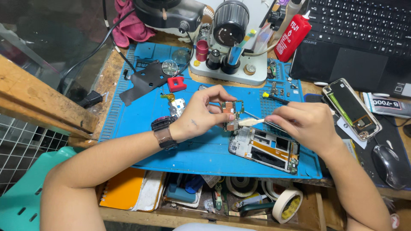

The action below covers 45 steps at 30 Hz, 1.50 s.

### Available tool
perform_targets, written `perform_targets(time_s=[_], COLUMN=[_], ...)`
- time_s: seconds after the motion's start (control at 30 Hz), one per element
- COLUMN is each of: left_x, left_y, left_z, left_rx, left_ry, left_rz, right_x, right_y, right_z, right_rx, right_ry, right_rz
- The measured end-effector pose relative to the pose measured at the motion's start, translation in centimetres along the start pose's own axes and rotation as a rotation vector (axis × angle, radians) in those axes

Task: The person uses a wooden stick to clean a small electronic component, then uses tweezers to place it into a disassembled smartphone chassis. They continue to use tweezers to adjust internal connectors and components within the phone's frame.

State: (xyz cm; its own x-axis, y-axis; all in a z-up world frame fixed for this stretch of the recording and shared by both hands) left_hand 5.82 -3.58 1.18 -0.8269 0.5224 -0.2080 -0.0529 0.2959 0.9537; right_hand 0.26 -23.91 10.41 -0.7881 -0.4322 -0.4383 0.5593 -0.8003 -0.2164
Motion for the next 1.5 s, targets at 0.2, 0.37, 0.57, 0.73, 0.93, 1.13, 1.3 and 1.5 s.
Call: perform_targets(time_s=[0.2, 0.37, 0.57, 0.73, 0.93, 1.13, 1.3, 1.5], left_x=[-0.1, -0.7, -1.2, -2.0, -2.6, -2.7, -2.5, -2.0], left_y=[0.9, 4.0, 6.4, 5.8, 4.0, 3.4, 3.5, 3.5], left_z=[0.6, 2.5, 4.5, 5.2, 4.9, 5.2, 5.6, 5.7], left_rx=[0.082, 0.049, -0.099, -0.325, -0.706, -0.94, -1.072, -1.301], left_ry=[0.046, 0.092, 0.141, 0.044, -0.12, -0.213, -0.204, -0.191], left_rz=[-0.051, -0.21, -0.306, -0.293, -0.129, -0.042, -0.056, 0.001], right_x=[-0.4, -0.4, 0.2, 1.0, 0.6, -0.1, 0.0, -0.9], right_y=[1.2, -0.8, -2.4, -2.3, -1.0, 4.5, 8.2, 9.3], right_z=[0.0, -2.9, -4.0, -4.3, -1.4, 1.4, 0.0, 1.3], right_rx=[-0.007, -0.012, 0.002, 0.024, -0.14, -0.086, 0.083, 0.029], right_ry=[-0.178, -0.522, -0.638, -0.663, -0.361, -0.146, -0.199, 0.022], right_rz=[-0.158, -0.223, -0.234, -0.363, -0.327, -0.372, -0.547, -0.389])
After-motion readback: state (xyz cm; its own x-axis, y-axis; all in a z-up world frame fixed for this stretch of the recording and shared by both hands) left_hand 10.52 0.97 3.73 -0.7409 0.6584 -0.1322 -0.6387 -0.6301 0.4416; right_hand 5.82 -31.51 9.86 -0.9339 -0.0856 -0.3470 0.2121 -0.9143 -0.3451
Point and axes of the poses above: each hand's wrist, its own x-axis away from the middle knuckle, its own z-axis out of the back of the hand, y = z × x, the point moved 7 cm from there along -x, towards the middle knuckle, and after that the axes turned 6 degrees about -z, right-handed, at the moved point
